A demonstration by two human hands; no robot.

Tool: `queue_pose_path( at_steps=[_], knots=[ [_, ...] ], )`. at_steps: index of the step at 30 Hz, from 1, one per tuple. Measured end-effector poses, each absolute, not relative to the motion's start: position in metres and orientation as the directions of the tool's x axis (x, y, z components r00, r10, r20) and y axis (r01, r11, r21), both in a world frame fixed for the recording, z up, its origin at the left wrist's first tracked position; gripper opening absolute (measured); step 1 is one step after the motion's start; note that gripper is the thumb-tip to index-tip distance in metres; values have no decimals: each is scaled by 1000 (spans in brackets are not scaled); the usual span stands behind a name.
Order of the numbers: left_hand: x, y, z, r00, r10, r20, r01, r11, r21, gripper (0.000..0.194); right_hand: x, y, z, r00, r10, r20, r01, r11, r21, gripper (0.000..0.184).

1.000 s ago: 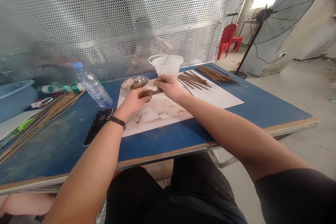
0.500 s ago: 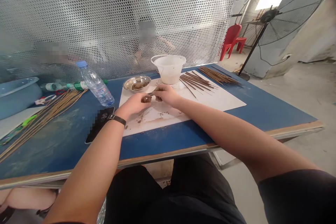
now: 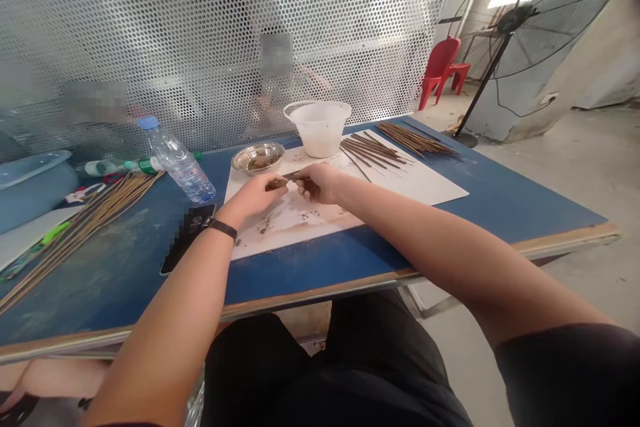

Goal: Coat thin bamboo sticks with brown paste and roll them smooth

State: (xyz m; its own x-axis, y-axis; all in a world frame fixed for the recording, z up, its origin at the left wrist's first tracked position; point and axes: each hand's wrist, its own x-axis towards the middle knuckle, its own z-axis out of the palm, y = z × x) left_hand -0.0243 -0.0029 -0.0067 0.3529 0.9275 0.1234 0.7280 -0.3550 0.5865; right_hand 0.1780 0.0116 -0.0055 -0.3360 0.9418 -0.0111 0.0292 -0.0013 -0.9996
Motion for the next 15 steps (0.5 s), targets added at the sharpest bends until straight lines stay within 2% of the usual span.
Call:
queue_pose_path(
  at_steps=[2,3,4,6,8,10,12,15],
  knots=[
    [-24,-4,-6,354,925,138,719,-363,593,35,178,5,1,-364,901,-238,22,-247,-969,32],
    [-24,-4,-7,351,925,143,718,-364,593,34,178,1,4,-352,892,-285,54,-284,-957,33],
    [-24,-5,-7,346,927,147,719,-363,593,32,179,-3,6,-316,917,-242,113,-217,-970,34],
    [-23,-5,-8,342,926,161,717,-367,592,25,179,-9,9,-243,969,33,312,110,-944,32],
    [-22,-5,-9,345,922,177,716,-381,586,17,181,-12,9,-261,890,374,488,456,-744,24],
    [-22,-5,-10,341,924,174,720,-376,584,15,184,-10,8,-370,739,564,558,662,-501,10],
    [-22,-5,-10,323,934,153,729,-349,589,16,189,-3,5,-497,632,595,573,754,-321,13],
    [-22,-5,-10,296,945,139,756,-320,571,18,195,8,-1,-653,607,453,587,784,-203,17]
  ],
)
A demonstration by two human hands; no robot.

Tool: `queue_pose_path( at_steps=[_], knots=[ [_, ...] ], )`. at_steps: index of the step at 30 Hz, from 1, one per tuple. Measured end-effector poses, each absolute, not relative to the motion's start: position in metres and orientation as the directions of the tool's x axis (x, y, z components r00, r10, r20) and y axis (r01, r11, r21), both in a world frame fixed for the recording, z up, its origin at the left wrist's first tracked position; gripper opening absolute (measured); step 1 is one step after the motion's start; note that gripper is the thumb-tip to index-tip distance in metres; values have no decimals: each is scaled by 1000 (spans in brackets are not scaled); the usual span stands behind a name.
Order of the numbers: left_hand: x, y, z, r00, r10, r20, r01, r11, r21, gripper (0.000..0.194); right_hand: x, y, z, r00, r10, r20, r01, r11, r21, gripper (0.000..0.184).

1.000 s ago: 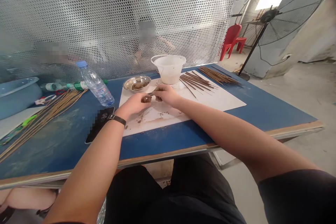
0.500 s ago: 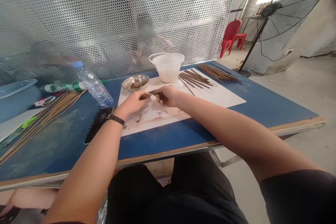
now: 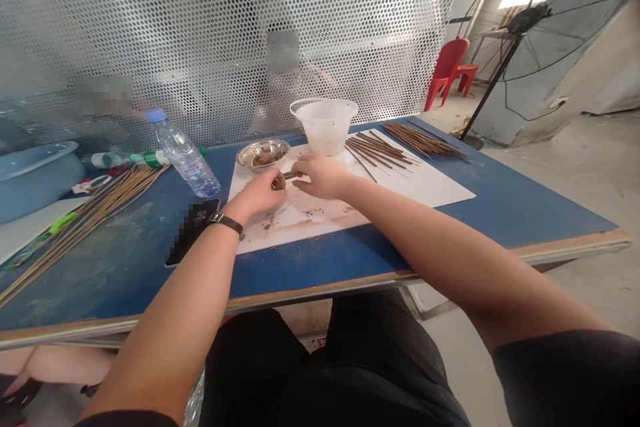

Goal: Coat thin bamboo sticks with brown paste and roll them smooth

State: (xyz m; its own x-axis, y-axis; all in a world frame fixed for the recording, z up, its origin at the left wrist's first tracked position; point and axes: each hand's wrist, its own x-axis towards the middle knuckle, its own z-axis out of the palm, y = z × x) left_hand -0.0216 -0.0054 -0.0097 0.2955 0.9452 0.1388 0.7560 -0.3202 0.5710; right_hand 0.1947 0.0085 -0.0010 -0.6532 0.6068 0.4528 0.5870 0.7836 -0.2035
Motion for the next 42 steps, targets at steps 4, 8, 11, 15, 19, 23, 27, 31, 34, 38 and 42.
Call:
queue_pose_path(
  at_steps=[4,8,11,15,19,23,27,31,34,38,42],
  knots=[
    [-21,-7,-7,287,946,152,774,-323,544,19,198,19,-8,-685,640,349,584,768,-262,13],
    [-19,-9,-3,333,924,186,727,-377,574,19,198,21,-6,-619,694,369,598,720,-352,22],
    [-19,-9,-2,340,923,180,734,-380,563,15,200,22,-2,-580,737,348,611,676,-412,24],
    [-19,-7,-3,323,932,164,774,-359,521,17,202,23,-1,-556,764,328,628,645,-437,22],
    [-18,-7,-4,330,925,187,768,-378,517,14,202,21,-4,-570,741,355,612,671,-419,14],
    [-16,-9,-4,363,899,244,710,-436,553,16,201,19,-5,-626,682,377,575,731,-366,21],
    [-14,-9,-4,363,900,240,707,-434,559,15,200,20,-5,-667,644,374,555,765,-328,25],
    [-14,-8,-5,386,894,228,718,-446,534,16,200,20,-6,-683,637,357,548,770,-326,21],
    [-15,-8,-5,406,895,183,734,-439,518,17,201,21,-8,-698,632,338,542,774,-328,18],
    [-15,-11,-1,408,900,151,742,-424,520,18,203,24,-10,-701,633,328,511,767,-389,19],
    [-16,-13,4,411,903,125,764,-416,493,19,204,26,-8,-691,650,316,540,755,-372,16]
  ],
)
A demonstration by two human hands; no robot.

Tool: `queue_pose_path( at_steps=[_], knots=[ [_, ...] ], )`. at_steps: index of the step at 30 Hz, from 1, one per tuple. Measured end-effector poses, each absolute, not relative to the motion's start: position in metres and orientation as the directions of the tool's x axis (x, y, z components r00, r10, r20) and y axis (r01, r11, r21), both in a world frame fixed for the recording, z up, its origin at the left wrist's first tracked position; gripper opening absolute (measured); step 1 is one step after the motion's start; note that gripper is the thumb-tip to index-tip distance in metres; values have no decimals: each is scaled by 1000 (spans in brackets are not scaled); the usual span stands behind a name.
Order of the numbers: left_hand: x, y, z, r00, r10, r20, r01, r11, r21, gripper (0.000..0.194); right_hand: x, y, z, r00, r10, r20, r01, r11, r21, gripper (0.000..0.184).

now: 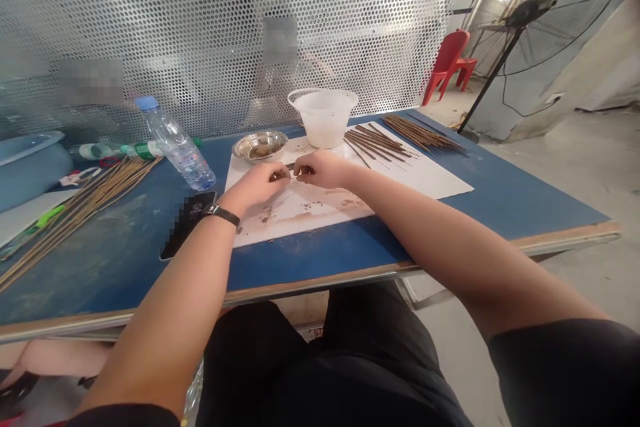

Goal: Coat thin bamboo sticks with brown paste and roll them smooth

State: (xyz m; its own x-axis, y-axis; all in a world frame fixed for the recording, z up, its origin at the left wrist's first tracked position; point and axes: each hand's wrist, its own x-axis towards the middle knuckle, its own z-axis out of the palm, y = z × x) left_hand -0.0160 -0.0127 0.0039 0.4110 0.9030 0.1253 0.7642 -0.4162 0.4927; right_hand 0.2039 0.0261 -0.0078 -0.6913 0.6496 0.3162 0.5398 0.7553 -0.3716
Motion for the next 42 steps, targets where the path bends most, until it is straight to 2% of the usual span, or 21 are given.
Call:
queue_pose_path(
  at_steps=[6,11,15,23,31,35,42],
  knots=[
    [-15,-13,1,416,900,134,775,-428,465,23,203,21,-2,-680,667,304,590,744,-313,13],
    [-14,-10,-3,449,876,179,763,-480,433,19,203,22,-3,-702,647,298,581,762,-285,14],
    [-18,-6,-4,477,865,154,752,-493,438,18,204,24,-5,-739,607,292,533,792,-298,12],
    [-20,-7,-3,424,895,139,784,-439,439,18,205,28,-5,-719,622,311,548,782,-297,13],
    [-18,-13,3,418,908,22,813,-385,437,14,210,29,-3,-778,592,210,517,793,-322,19],
    [-18,-12,4,332,943,18,851,-307,426,11,209,29,-3,-743,621,251,555,780,-288,27],
    [-18,-11,2,293,956,8,866,-269,421,11,205,28,-6,-733,596,328,548,803,-234,22]
  ],
)
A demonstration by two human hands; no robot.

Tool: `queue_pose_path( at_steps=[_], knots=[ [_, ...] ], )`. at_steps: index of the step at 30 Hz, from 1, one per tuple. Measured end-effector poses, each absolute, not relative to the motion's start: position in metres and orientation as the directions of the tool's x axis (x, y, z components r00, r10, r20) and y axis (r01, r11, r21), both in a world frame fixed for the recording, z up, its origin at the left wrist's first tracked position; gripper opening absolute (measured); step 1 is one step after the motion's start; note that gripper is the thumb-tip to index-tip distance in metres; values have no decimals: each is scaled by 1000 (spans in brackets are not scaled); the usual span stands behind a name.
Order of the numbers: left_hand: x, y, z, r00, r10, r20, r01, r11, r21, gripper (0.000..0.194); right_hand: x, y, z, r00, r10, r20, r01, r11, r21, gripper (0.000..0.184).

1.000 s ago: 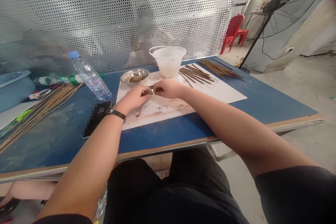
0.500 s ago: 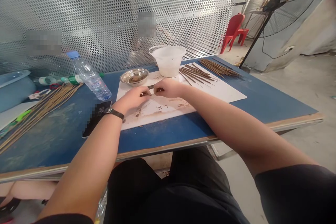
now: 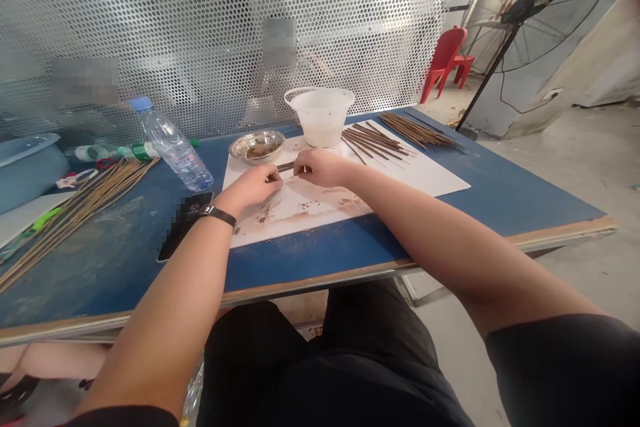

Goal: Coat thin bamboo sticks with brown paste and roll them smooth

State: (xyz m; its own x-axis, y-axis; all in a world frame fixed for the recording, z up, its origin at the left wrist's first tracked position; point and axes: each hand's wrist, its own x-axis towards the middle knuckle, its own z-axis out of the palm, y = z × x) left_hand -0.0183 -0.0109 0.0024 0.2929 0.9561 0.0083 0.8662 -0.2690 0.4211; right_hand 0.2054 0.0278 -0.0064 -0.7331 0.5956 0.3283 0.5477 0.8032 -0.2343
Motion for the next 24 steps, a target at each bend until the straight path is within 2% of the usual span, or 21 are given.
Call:
queue_pose_path(
  at_steps=[8,14,17,20,22,24],
  knots=[
    [-21,-8,0,302,953,22,863,-283,418,12,204,32,-9,-759,552,345,501,834,-231,21],
    [-23,-7,0,295,955,25,862,-277,424,13,211,37,-5,-739,618,269,561,785,-263,26],
    [-24,-8,3,287,957,36,845,-271,460,28,221,38,2,-716,683,144,617,716,-326,33],
    [-24,-10,7,272,962,27,841,-251,479,40,232,45,7,-661,749,52,646,603,-468,31],
    [-24,-11,9,262,964,39,850,-249,464,37,240,51,8,-614,789,-14,653,498,-570,30],
    [-24,-11,9,252,965,75,856,-258,449,28,248,56,8,-586,808,-60,660,432,-614,28]
  ],
)
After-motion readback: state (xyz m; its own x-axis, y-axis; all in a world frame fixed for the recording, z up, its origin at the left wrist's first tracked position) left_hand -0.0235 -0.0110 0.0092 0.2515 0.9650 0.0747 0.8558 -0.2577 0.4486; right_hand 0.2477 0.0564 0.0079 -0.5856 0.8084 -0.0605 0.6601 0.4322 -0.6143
